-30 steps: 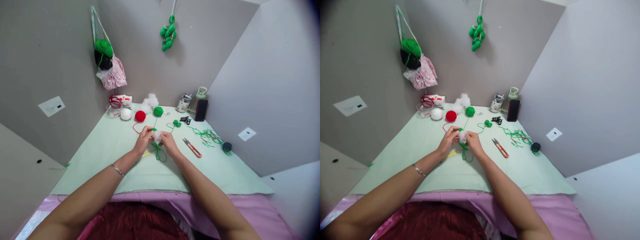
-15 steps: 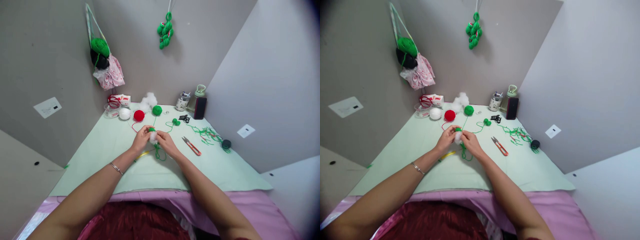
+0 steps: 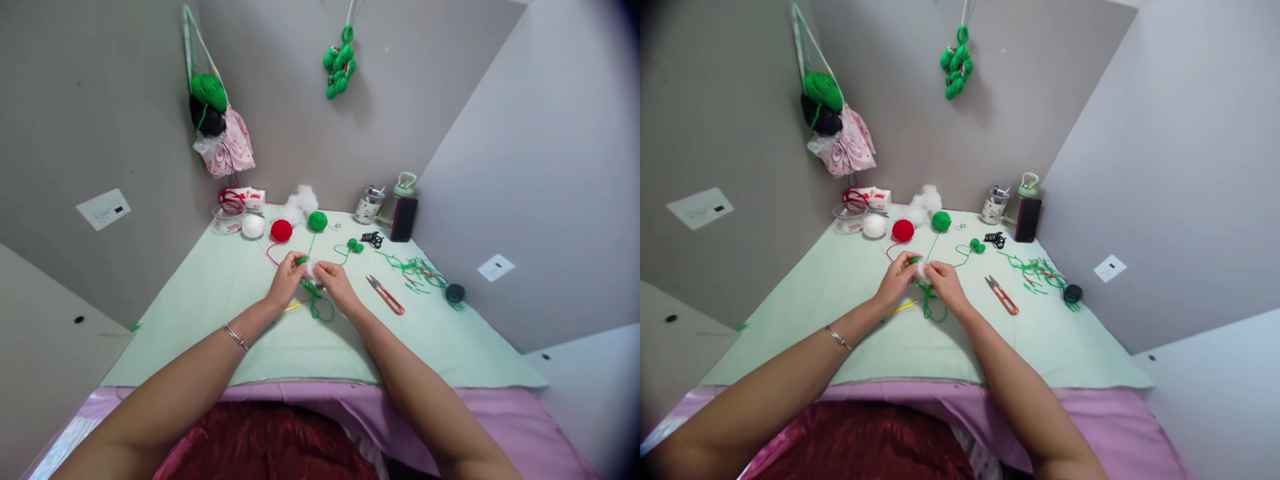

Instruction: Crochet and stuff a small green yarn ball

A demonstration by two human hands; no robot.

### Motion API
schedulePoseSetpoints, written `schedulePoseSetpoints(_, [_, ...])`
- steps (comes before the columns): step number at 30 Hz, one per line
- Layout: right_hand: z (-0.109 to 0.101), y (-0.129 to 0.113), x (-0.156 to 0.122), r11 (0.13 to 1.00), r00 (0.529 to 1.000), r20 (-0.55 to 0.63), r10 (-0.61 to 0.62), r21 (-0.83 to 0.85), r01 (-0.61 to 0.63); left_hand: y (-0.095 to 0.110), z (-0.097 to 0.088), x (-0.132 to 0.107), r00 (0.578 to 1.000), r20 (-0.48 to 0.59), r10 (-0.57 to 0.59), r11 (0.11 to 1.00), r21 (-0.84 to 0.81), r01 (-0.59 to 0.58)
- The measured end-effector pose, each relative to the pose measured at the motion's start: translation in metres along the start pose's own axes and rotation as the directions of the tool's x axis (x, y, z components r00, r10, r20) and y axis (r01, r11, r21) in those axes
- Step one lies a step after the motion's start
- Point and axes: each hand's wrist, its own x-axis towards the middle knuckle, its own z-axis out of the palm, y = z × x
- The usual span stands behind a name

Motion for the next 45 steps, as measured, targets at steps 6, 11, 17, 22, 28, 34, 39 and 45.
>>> schedulePoseSetpoints(6, [-0.004,0.000,0.001,0.997,0.997,-0.068,-0.023,-0.081,0.018,0.005,0.002,-0.002,0.998,0.055,-0.007,0.998,-0.057,0.010])
schedulePoseSetpoints(11, [0.000,-0.007,-0.006,0.982,0.997,-0.012,-0.082,-0.174,0.079,0.003,-0.002,0.002,0.996,0.065,-0.064,0.997,-0.036,0.066])
schedulePoseSetpoints(17, [0.013,-0.010,-0.017,0.937,0.988,0.011,-0.156,-0.314,0.151,-0.001,-0.003,0.002,0.988,0.007,-0.152,0.988,-0.019,0.152])
schedulePoseSetpoints(22, [0.015,-0.007,-0.012,0.911,0.982,0.026,-0.185,-0.371,0.181,-0.002,-0.003,0.006,0.977,-0.041,-0.209,0.974,-0.098,0.204])
schedulePoseSetpoints(28, [-0.002,-0.006,-0.006,0.878,0.984,-0.002,-0.176,-0.453,0.156,0.005,-0.013,0.013,0.977,-0.122,-0.177,0.965,-0.218,0.147])
schedulePoseSetpoints(34, [-0.013,-0.018,-0.008,0.864,0.949,-0.071,-0.306,-0.439,0.246,0.010,-0.009,0.008,0.984,-0.096,-0.149,0.962,-0.242,0.122])
schedulePoseSetpoints(39, [-0.013,-0.027,-0.011,0.887,0.926,-0.103,-0.362,-0.344,0.309,0.010,-0.001,0.002,0.988,-0.002,-0.155,0.967,-0.207,0.152])
schedulePoseSetpoints(45, [-0.013,-0.029,-0.012,0.942,0.953,-0.064,-0.295,-0.190,0.278,0.012,-0.004,0.003,0.980,0.048,-0.196,0.962,-0.183,0.201])
